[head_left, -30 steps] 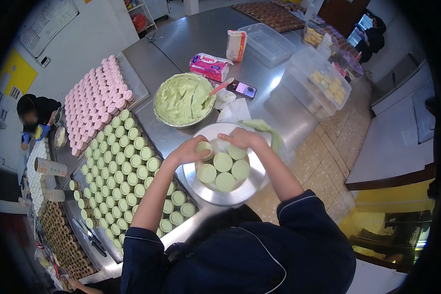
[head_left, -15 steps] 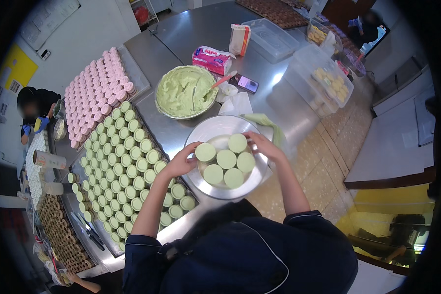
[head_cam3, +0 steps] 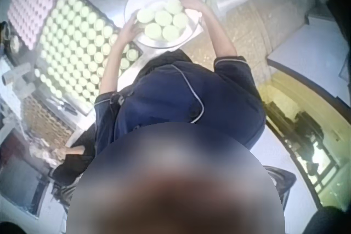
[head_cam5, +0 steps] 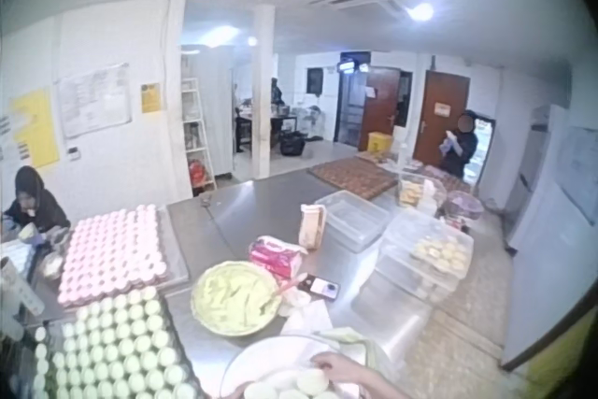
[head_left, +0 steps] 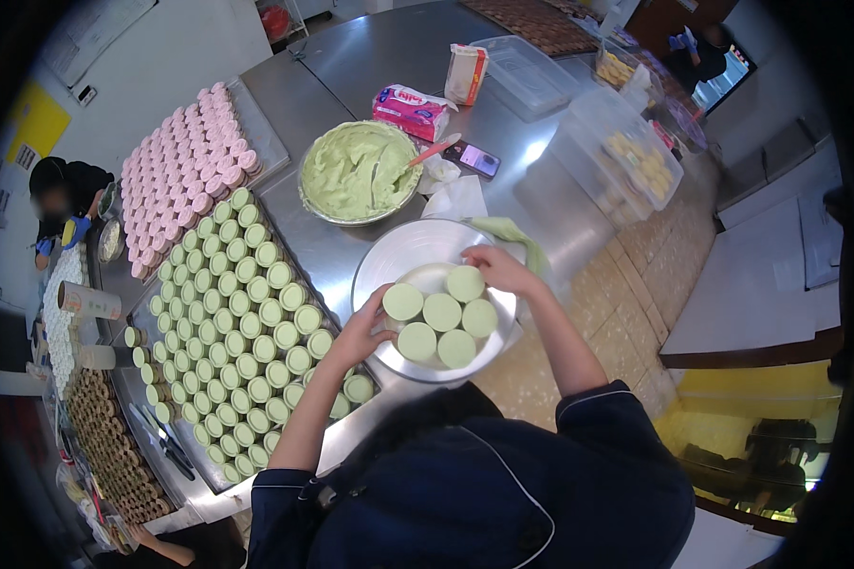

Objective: The person picks green macaron shells from a tray and places them on a rotating stand. They then use a piping bag to apply green filling between the shells, assembling them into macarons. The assembled macarons remain on the stand.

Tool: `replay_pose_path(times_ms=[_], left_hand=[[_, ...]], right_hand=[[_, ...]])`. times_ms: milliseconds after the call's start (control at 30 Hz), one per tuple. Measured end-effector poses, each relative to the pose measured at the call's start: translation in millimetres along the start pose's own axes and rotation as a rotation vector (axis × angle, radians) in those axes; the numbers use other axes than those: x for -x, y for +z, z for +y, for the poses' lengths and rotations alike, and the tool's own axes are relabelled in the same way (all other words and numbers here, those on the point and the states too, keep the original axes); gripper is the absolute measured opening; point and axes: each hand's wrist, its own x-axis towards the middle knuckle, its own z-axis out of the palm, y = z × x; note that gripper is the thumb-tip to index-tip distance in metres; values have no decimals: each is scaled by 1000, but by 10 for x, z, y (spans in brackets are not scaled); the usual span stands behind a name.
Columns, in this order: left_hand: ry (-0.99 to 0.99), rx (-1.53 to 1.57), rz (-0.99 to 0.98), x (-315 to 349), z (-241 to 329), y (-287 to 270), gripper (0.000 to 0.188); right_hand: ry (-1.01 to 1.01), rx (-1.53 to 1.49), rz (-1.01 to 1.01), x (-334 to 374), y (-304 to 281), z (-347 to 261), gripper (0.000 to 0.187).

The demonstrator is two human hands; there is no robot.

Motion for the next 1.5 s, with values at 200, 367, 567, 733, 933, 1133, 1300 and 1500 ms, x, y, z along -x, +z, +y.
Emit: replay_pose_path(times_ms=[200,367,567,733,933,1133,1300,1500], left_hand=[[-25,9,78,99,33,167,74],[12,-83,230,172,37,305,68],[135,-309,176,56,30,221,61],[127,-511,260,84,14,273,61],[191,-551,477,112,-87,448,60],[215,-469,481,58,-215,500,61],[327,-247,415,256,-250,516,77],[559,-298,694,1363,-187,74,52]], right_hand=[[-40,-366,-4,280,20,195,41],[-115,-359,66,753,220,245,58],[-99,-329,168,1107,554,222,88],[-130,-577,273,1052,648,297,84],[-232,-562,385,819,577,522,73],[-278,-636,655,744,202,546,46],[-467,-360,742,634,68,-169,27],[-723,-270,437,211,1077,-1328,16]])
